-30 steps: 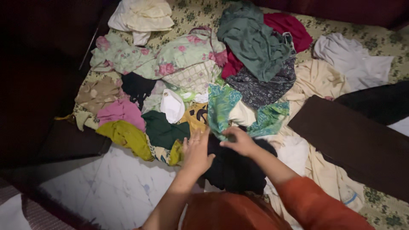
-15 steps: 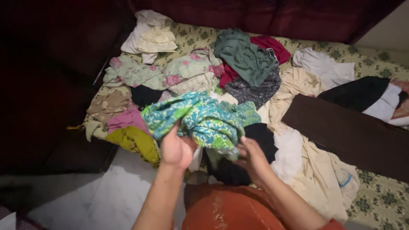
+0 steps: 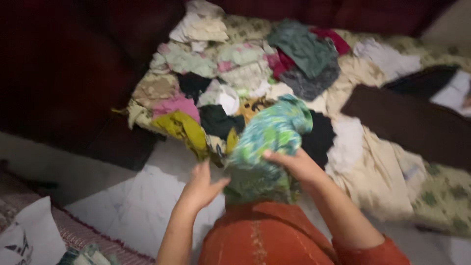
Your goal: The person folds several items of clothing including a floral patterned garment, a pair of light-colored shorts, and a black garment by hand on a bed.
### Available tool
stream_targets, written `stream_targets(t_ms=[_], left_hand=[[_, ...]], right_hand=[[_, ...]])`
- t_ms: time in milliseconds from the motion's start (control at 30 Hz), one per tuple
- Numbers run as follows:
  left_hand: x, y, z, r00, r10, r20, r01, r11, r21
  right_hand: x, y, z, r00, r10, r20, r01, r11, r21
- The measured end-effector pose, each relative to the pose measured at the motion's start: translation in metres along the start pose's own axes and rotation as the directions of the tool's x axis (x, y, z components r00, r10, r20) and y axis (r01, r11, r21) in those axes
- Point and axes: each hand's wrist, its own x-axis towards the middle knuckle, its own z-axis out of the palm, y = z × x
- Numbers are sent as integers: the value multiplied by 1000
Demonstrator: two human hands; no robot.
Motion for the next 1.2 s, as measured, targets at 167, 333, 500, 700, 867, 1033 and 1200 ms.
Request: stream_targets(t_ms=[167,333,500,700,867,1033,1200], left_hand=[[-33,61,-12,817,552,-165,-554,831,40],[-49,79,2,667,733,136,-635,654,-411],[-63,74,17,769,636,-65,-615,707,-348],[-68,88,25,816,184,-548,-410,853,-324],[-32,59,71,800,54,-598,-399,791,-463],[-25,76,160,989,57,-134,-135,23,-991],[-87,182,171,949,261,-180,-220,134,-966]], right_hand=[[-77,-18,8,818,215,534,150,816,-558],[-119,-41,-13,790,249,560,159,798,-581],[-157,-52,-58,982,-141,128,174,391,-904],[-220,-34,-137,732,-532,-426,-265,354,-897],[-289,-21,-215,627,-488,-607,-451,408,-794],[-312,7,-253,958,-18,-287,-262,350,-899],[-311,5,-202,972,-229,-54,67,492,-868]])
